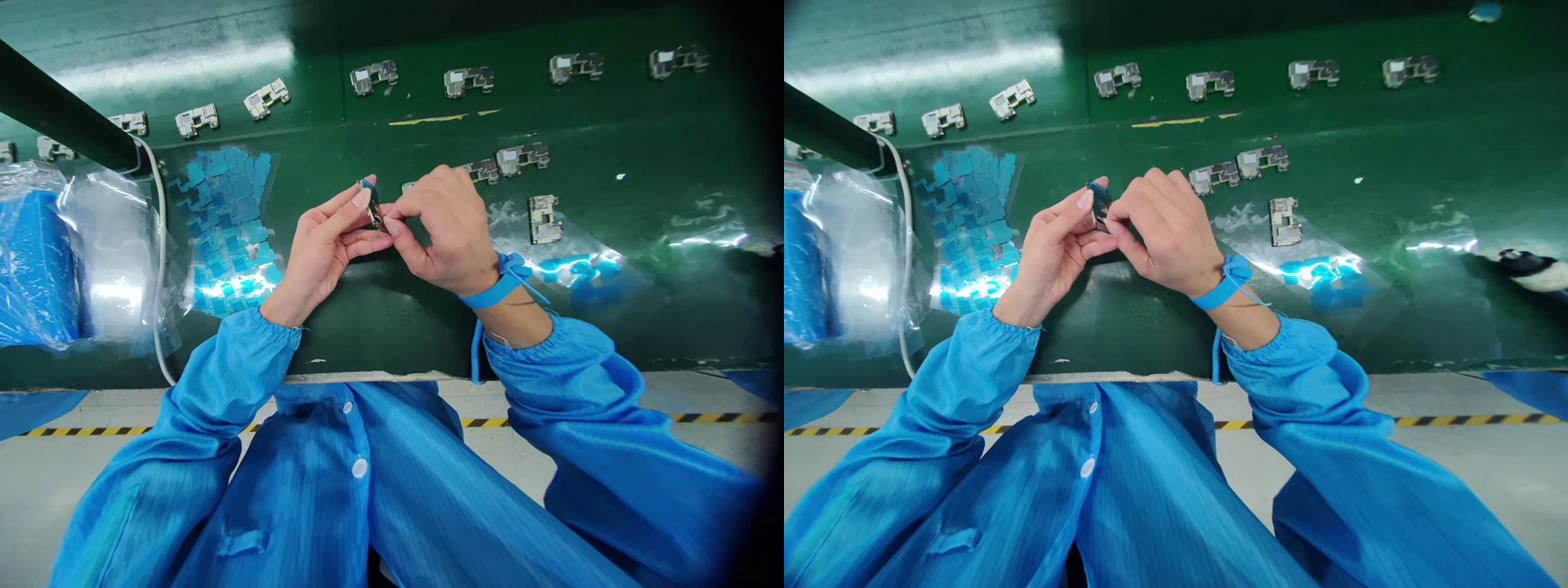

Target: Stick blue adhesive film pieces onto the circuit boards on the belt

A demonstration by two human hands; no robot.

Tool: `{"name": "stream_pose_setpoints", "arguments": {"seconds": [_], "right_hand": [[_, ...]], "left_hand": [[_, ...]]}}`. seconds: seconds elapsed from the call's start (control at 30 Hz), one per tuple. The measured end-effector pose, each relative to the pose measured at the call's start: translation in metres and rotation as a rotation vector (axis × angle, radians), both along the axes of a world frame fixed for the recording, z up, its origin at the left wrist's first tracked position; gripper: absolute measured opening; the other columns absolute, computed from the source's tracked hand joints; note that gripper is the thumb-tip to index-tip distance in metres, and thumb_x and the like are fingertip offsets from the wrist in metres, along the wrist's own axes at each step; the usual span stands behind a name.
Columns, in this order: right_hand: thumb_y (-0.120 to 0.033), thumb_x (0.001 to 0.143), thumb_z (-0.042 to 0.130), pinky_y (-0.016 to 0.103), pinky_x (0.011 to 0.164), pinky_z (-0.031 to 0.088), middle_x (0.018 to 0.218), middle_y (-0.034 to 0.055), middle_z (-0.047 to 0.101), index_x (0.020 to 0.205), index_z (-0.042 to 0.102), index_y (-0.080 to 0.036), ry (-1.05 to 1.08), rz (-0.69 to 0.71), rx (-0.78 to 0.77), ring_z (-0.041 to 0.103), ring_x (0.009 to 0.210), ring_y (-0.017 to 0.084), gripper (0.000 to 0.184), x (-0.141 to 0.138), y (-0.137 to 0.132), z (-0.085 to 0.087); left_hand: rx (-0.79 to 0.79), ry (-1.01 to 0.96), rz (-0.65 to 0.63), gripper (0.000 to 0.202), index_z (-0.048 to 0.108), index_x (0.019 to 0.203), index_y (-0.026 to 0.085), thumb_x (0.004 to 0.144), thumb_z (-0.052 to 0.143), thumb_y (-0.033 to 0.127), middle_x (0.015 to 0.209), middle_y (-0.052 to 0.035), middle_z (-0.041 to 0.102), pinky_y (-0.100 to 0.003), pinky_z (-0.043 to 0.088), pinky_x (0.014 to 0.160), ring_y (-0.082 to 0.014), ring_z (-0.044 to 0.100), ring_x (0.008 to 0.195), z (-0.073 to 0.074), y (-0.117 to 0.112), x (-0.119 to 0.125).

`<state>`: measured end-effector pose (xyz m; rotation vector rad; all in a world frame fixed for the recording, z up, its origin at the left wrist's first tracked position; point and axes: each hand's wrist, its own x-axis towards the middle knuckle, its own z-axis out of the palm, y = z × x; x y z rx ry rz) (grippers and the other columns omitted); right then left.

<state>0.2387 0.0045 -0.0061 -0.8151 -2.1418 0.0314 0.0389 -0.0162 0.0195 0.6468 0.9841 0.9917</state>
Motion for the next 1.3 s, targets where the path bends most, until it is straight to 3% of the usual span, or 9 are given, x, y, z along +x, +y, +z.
{"name": "stream_pose_setpoints", "arguments": {"seconds": [0.1,0.23,0.4,0.57,0.77,1.03,1.13,1.3], "right_hand": [[-0.042,0.117,0.048,0.05,0.078,0.044,0.092,0.0056,0.069,0.103,0.059,-0.032,0.021,-0.01,-0.113,0.059,0.084,0.028,0.02,0.0,-0.001,0.001],[-0.042,0.117,0.05,0.047,0.077,0.046,0.091,0.004,0.065,0.105,0.06,-0.029,0.115,0.051,-0.105,0.058,0.083,0.025,0.02,0.0,0.002,-0.004],[-0.05,0.118,0.047,0.048,0.087,0.052,0.092,0.005,0.064,0.103,0.067,-0.027,0.081,0.05,-0.223,0.063,0.09,0.026,0.034,0.002,0.005,-0.006],[-0.056,0.117,0.049,0.05,0.09,0.054,0.094,0.0068,0.067,0.102,0.07,-0.026,0.064,0.054,-0.31,0.066,0.095,0.028,0.039,0.004,0.005,-0.005],[-0.056,0.117,0.048,0.052,0.095,0.054,0.095,0.0075,0.068,0.104,0.07,-0.026,0.064,0.085,-0.368,0.067,0.097,0.029,0.039,0.005,0.005,-0.005],[-0.051,0.118,0.049,0.048,0.087,0.055,0.094,0.0065,0.067,0.105,0.07,-0.025,0.049,0.076,-0.278,0.067,0.093,0.026,0.035,0.005,0.006,-0.008],[-0.049,0.118,0.049,0.047,0.086,0.054,0.094,0.006,0.066,0.106,0.069,-0.025,0.038,0.075,-0.241,0.067,0.092,0.025,0.033,0.005,0.006,-0.009],[-0.044,0.118,0.048,0.045,0.088,0.054,0.095,0.0052,0.065,0.11,0.068,-0.024,0.012,0.08,-0.202,0.066,0.094,0.025,0.029,0.006,0.006,-0.014]], "left_hand": [[0.034,-0.009,-0.025,0.046,0.074,0.146,0.022,0.106,0.077,0.042,0.105,-0.0008,0.087,-0.027,0.074,0.09,-0.0146,0.087,0.09,0.0,0.0,-0.001],[0.061,0.004,-0.037,0.055,0.068,0.158,0.027,0.105,0.076,0.041,0.121,-0.0011,0.088,-0.029,0.074,0.095,-0.0171,0.088,0.102,0.005,0.0,-0.004],[0.078,0.011,-0.086,0.076,0.057,0.168,0.03,0.095,0.08,0.029,0.116,0.0013,0.088,-0.04,0.07,0.112,-0.0208,0.085,0.119,0.013,-0.003,-0.006],[0.092,0.031,-0.075,0.099,0.05,0.173,0.034,0.082,0.086,0.017,0.108,0.0026,0.088,-0.041,0.069,0.112,-0.0214,0.085,0.116,0.018,-0.008,-0.004],[0.135,0.037,-0.075,0.09,0.055,0.17,0.028,0.085,0.082,0.017,0.114,-0.0008,0.088,-0.038,0.068,0.113,-0.0215,0.085,0.117,0.017,-0.008,-0.001],[0.063,0.048,-0.036,0.086,0.056,0.168,0.03,0.085,0.078,0.016,0.117,-0.0015,0.087,-0.04,0.07,0.109,-0.0234,0.085,0.118,0.019,-0.008,0.0],[0.16,0.052,-0.087,0.09,0.053,0.17,0.026,0.085,0.081,0.021,0.107,-0.0007,0.086,-0.042,0.068,0.113,-0.024,0.085,0.119,0.01,-0.005,-0.002],[0.355,0.101,-0.177,0.095,0.038,0.178,0.026,0.091,0.075,0.036,0.099,0.002,0.084,-0.044,0.067,0.115,-0.0205,0.085,0.113,-0.022,0.006,-0.006]]}}
